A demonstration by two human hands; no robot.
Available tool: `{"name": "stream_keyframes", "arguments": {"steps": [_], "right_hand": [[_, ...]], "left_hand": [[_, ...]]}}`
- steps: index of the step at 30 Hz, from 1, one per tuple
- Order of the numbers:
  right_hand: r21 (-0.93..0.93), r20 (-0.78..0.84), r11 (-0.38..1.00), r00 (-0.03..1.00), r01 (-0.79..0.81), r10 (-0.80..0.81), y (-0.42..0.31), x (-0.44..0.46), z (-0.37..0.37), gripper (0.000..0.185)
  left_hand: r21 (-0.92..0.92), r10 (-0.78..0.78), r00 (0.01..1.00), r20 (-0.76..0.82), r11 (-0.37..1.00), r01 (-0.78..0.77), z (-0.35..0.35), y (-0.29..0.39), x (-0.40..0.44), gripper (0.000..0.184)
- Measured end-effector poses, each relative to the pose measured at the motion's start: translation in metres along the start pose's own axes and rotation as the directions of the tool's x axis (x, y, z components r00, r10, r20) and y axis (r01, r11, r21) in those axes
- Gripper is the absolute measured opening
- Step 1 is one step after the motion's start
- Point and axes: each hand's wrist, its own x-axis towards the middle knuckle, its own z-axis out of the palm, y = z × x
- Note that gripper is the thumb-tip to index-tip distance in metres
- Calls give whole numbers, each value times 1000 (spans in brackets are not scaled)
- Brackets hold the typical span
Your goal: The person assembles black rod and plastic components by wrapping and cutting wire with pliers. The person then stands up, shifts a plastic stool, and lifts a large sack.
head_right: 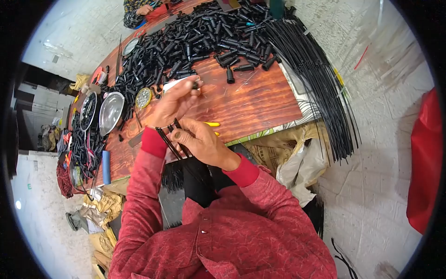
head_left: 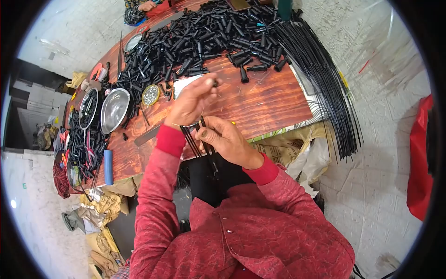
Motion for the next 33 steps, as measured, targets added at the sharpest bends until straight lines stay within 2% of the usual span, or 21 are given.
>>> {"name": "stream_keyframes", "arguments": {"steps": [1,2,3,5,6,8,13,18,21,24,27,30,33], "right_hand": [[2,22,1000,1000,-15,15,-1,1,-1,29],[5,46,999,998,-31,31,-1,1,0,31],[-9,41,1000,999,-15,15,2,2,2,31],[-40,36,999,999,15,-13,11,4,6,31],[-20,57,1000,998,-10,11,6,3,11,31],[-23,50,1000,999,2,-1,7,5,20,29],[-97,64,990,994,98,-92,11,4,44,29],[-125,82,989,994,77,-67,3,-2,67,27],[-167,98,982,993,84,-69,7,-3,77,26],[-192,127,979,991,68,-44,7,-4,87,28],[-249,158,967,987,58,-18,5,-4,93,35],[-239,150,969,988,65,-29,8,-2,100,30],[-224,132,972,990,76,-47,11,-1,106,22]], "left_hand": [[-101,0,997,73,995,7,-7,11,-15,33],[-95,4,994,106,995,6,-15,18,-30,33],[-96,15,997,81,995,-7,-17,25,-49,34],[26,52,998,-20,998,-52,-5,40,-90,36],[14,88,994,58,996,-89,-8,43,-102,38],[9,128,988,90,992,-129,-13,43,-120,40],[48,141,989,39,989,-143,-16,44,-154,41],[-43,149,985,89,988,-146,-26,41,-179,36],[-81,165,985,55,984,-160,-32,38,-192,35],[-82,209,972,111,976,-201,-34,38,-201,34],[21,239,967,85,970,-241,-31,42,-208,32],[-15,199,976,94,980,-198,-35,49,-211,33],[-71,134,973,190,990,-122,-47,54,-211,34]]}}
